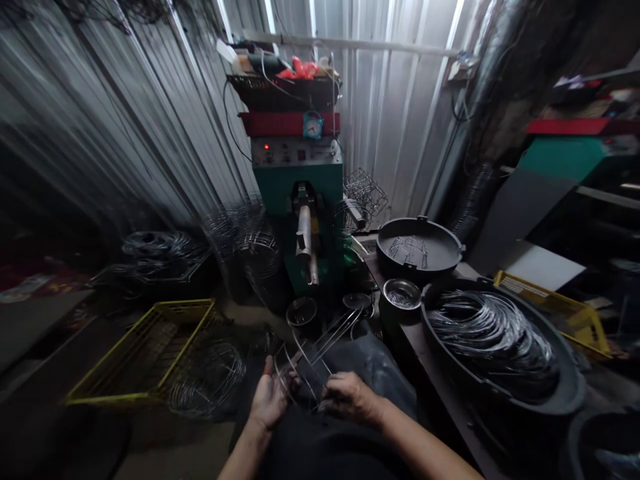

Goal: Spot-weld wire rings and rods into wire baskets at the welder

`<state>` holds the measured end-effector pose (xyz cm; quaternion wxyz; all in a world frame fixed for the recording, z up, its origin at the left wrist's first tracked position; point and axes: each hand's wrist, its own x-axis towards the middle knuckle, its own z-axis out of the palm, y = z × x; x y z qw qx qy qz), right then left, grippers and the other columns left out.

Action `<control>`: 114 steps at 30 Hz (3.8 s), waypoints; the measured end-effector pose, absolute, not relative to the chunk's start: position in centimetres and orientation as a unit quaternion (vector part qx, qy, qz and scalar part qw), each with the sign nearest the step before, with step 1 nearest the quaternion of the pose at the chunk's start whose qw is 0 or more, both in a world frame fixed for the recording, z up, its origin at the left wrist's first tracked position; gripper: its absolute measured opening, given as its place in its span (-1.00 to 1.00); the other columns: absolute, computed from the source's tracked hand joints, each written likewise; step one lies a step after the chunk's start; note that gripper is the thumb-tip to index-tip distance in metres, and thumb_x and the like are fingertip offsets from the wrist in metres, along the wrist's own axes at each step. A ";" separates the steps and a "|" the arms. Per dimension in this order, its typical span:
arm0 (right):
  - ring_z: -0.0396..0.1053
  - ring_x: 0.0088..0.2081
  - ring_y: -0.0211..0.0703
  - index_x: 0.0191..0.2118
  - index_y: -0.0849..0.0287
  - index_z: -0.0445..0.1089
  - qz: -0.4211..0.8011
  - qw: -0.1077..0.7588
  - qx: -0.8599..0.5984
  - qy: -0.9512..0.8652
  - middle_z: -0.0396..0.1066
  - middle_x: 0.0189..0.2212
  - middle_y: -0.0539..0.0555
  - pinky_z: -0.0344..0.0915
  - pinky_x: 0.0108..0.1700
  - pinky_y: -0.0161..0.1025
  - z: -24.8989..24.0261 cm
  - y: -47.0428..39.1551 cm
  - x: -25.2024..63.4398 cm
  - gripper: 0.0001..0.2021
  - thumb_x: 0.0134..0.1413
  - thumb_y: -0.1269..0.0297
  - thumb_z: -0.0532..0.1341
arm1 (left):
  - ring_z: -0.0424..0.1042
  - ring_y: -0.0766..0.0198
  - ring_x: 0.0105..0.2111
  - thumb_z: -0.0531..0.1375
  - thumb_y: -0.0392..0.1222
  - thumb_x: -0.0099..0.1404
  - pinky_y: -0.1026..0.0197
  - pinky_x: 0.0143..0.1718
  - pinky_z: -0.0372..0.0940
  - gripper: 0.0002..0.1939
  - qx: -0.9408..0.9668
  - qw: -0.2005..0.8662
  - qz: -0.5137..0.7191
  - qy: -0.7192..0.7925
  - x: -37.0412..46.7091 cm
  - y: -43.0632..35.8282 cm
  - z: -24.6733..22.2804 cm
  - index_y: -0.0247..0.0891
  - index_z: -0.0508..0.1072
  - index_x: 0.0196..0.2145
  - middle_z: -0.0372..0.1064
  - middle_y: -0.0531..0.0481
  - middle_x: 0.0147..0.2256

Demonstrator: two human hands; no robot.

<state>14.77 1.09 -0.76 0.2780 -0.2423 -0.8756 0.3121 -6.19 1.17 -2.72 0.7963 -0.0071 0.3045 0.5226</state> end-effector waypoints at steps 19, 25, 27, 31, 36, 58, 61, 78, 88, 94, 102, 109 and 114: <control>0.20 -0.49 -0.28 -0.42 0.24 0.34 0.357 0.250 -0.208 -0.876 0.25 -0.57 0.02 0.16 -0.42 -0.35 0.0 7.0 12.9 -0.61 0.12 0.02 -0.03 | 0.19 0.47 -0.64 0.29 -0.19 -0.01 0.38 -0.61 0.17 -0.34 0.263 0.606 0.641 0.392 -2.2 1.1 -1.9 -0.14 0.15 0.05 0.24 0.15 -0.53; 0.30 -0.39 -0.24 -0.34 0.21 0.37 0.424 0.257 -0.244 -0.834 0.36 -0.46 0.04 0.21 -0.31 -0.33 -0.5 7.6 13.1 -0.72 0.05 0.08 0.09 | 0.13 0.48 -0.71 0.28 -0.10 0.00 0.43 -0.73 0.05 -0.41 0.204 0.619 0.649 0.392 -2.5 1.3 -2.0 -0.11 0.20 0.00 0.15 0.20 -0.64; 0.32 -0.32 -0.22 -0.32 0.19 0.37 0.444 0.308 -0.340 -0.770 0.38 -0.39 0.03 0.22 -0.25 -0.31 -1.2 8.6 14.0 -0.74 0.02 0.10 0.11 | 0.10 0.49 -0.73 0.27 -0.11 0.00 0.44 -0.75 0.03 -0.42 0.199 0.620 0.650 0.391 -3.0 1.4 -1.9 -0.10 0.20 -0.01 0.12 0.21 -0.67; 0.31 -0.29 -0.17 -0.33 0.20 0.33 0.411 0.448 -0.546 -0.577 0.37 -0.39 0.04 0.24 -0.21 -0.25 -3.5 11.9 16.4 -0.74 -0.10 0.11 0.18 | 0.06 0.49 -0.74 0.25 -0.14 0.04 0.46 -0.77 0.00 -0.45 0.191 0.618 0.663 0.377 -4.1 1.3 -1.6 -0.09 0.20 0.00 0.08 0.22 -0.70; 0.32 -0.31 -0.13 -0.32 0.22 0.34 0.458 0.461 -0.569 -0.504 0.38 -0.37 0.07 0.25 -0.25 -0.23 -5.6 15.1 18.2 -0.65 -0.27 0.11 0.26 | 0.04 0.49 -0.74 0.25 -0.19 0.04 0.48 -0.80 -0.04 -0.44 0.175 0.637 0.660 0.357 -4.4 1.0 -0.5 -0.10 0.20 0.01 0.04 0.23 -0.72; 0.36 -0.28 -0.17 -0.24 0.15 0.39 0.308 0.280 -0.361 -0.835 0.42 -0.32 0.08 0.23 -0.20 -0.28 1.2 13.0 15.5 -0.75 -0.02 0.12 0.16 | 0.10 0.52 -0.73 0.27 -0.09 -0.01 0.48 -0.80 -0.07 -0.24 0.218 0.632 0.600 0.440 -4.8 2.0 -0.7 -0.10 0.06 0.12 0.11 0.22 -0.62; 0.37 -0.35 -0.19 -0.07 0.11 0.30 0.279 0.219 -0.349 -0.867 0.43 -0.39 0.05 0.24 -0.28 -0.30 1.9 12.7 14.2 -0.65 -0.01 0.15 0.16 | 0.11 0.53 -0.72 0.27 -0.07 0.00 0.48 -0.80 -0.06 -0.24 0.238 0.628 0.586 0.453 -4.2 2.4 -1.2 -0.07 0.05 0.13 0.11 0.21 -0.59; 0.29 -0.48 -0.24 -0.47 0.16 0.34 0.267 0.312 -0.485 -0.772 0.35 -0.55 -0.01 0.19 -0.42 -0.35 4.3 16.2 14.1 -0.75 -0.10 0.06 0.17 | 0.06 0.59 -0.72 0.25 -0.03 0.02 0.47 -0.76 -0.05 -0.29 0.258 0.613 0.623 0.413 -2.6 6.8 -0.6 -0.01 0.09 0.11 0.18 0.15 -0.46; 0.27 -0.48 -0.22 -0.48 0.16 0.34 0.302 0.317 -0.490 -0.754 0.32 -0.57 -0.02 0.19 -0.44 -0.34 4.2 19.0 14.1 -0.73 -0.14 0.03 0.17 | 0.09 0.55 -0.71 0.25 -0.05 0.01 0.46 -0.76 -0.04 -0.32 0.248 0.599 0.624 0.438 -2.1 9.5 -1.4 -0.05 0.12 0.08 0.19 0.16 -0.50; 0.29 -0.47 -0.22 -0.49 0.16 0.35 0.291 0.329 -0.483 -0.758 0.34 -0.56 -0.02 0.20 -0.40 -0.33 3.3 20.3 13.7 -0.76 -0.12 0.07 0.18 | 0.05 0.55 -0.72 0.25 -0.01 0.00 0.45 -0.76 -0.06 -0.38 0.239 0.598 0.626 0.440 -2.1 10.9 -1.5 -0.13 0.21 0.02 0.15 0.18 -0.54; 0.30 -0.46 -0.23 -0.46 0.16 0.35 0.291 0.337 -0.481 -0.756 0.36 -0.54 -0.02 0.21 -0.40 -0.33 2.6 22.0 13.2 -0.79 -0.10 0.11 0.18 | 0.05 0.55 -0.70 0.22 -0.03 0.05 0.45 -0.75 -0.03 -0.29 0.248 0.581 0.645 0.430 -1.9 12.3 -1.5 -0.03 0.03 0.13 0.15 0.17 -0.51; 0.30 -0.47 -0.22 -0.48 0.16 0.34 0.298 0.342 -0.477 -0.753 0.35 -0.56 -0.02 0.22 -0.41 -0.33 3.3 23.3 12.9 -0.77 -0.12 0.09 0.17 | 0.04 0.55 -0.71 0.23 -0.03 0.03 0.46 -0.76 -0.05 -0.29 0.235 0.583 0.652 0.424 -2.0 13.5 -1.2 -0.04 0.06 0.12 0.15 0.18 -0.54; 0.29 -0.47 -0.22 -0.48 0.17 0.34 0.311 0.346 -0.480 -0.744 0.34 -0.56 -0.03 0.21 -0.43 -0.34 3.1 24.0 12.9 -0.76 -0.13 0.07 0.18 | 0.03 0.56 -0.72 0.25 -0.04 0.00 0.46 -0.75 -0.06 -0.28 0.221 0.579 0.662 0.422 -2.0 14.3 -1.0 -0.04 0.10 0.11 0.15 0.18 -0.55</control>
